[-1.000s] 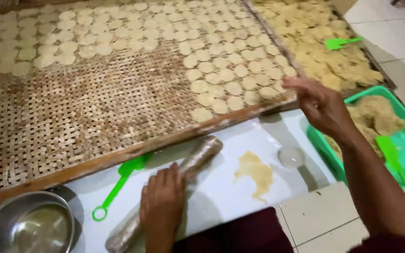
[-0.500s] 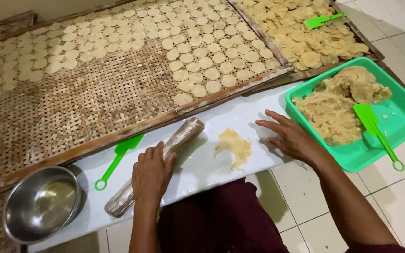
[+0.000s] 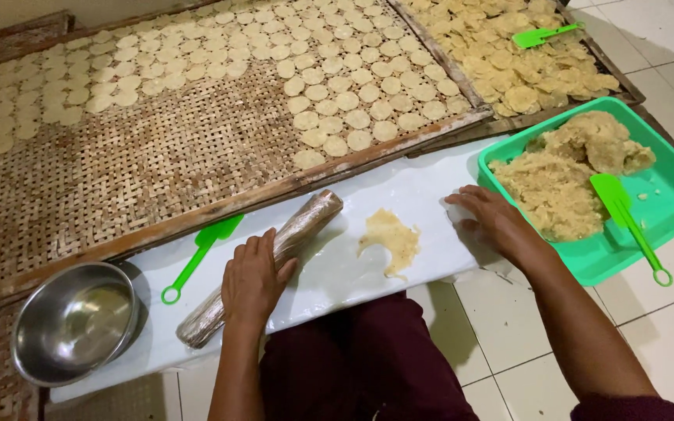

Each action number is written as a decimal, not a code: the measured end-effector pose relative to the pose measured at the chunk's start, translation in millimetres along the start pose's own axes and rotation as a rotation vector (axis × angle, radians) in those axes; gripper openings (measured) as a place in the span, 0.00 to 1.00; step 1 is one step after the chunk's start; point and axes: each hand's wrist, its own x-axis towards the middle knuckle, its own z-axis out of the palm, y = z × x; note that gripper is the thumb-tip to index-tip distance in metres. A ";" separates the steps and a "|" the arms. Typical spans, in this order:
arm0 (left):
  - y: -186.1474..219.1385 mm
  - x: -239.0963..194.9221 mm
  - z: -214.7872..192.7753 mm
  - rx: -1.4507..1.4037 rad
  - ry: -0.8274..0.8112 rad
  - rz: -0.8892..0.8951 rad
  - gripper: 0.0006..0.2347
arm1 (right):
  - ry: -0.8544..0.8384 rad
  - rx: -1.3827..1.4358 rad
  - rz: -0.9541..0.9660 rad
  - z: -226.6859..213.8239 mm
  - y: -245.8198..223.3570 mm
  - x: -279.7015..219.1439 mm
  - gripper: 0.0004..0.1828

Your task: The person rolls a piece of dough flat on a white surface using a rolling pin. They then use a small circular cutter to cut out a round shape from the flattened dough and place it onto a large woven tray filled with similar pieces.

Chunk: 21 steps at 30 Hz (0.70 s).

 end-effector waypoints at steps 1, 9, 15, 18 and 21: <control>-0.8 0.7 1.6 0.000 0.002 -0.002 0.31 | 0.001 0.000 -0.002 -1.9 -2.2 -0.5 0.30; -1.4 2.8 0.1 -0.020 -0.005 0.009 0.28 | 0.026 -0.146 -0.017 -5.8 -8.1 -6.2 0.33; 64.0 32.6 21.5 -0.167 0.003 0.261 0.26 | 0.194 0.105 -0.546 -49.1 -124.0 -32.3 0.32; 121.6 28.9 -15.1 -0.162 -0.049 0.435 0.27 | 0.154 -0.012 -0.479 -38.0 -126.5 -19.2 0.27; 129.8 48.0 29.1 -0.156 -0.155 0.475 0.28 | 0.211 -0.074 -0.351 4.1 -83.5 10.8 0.25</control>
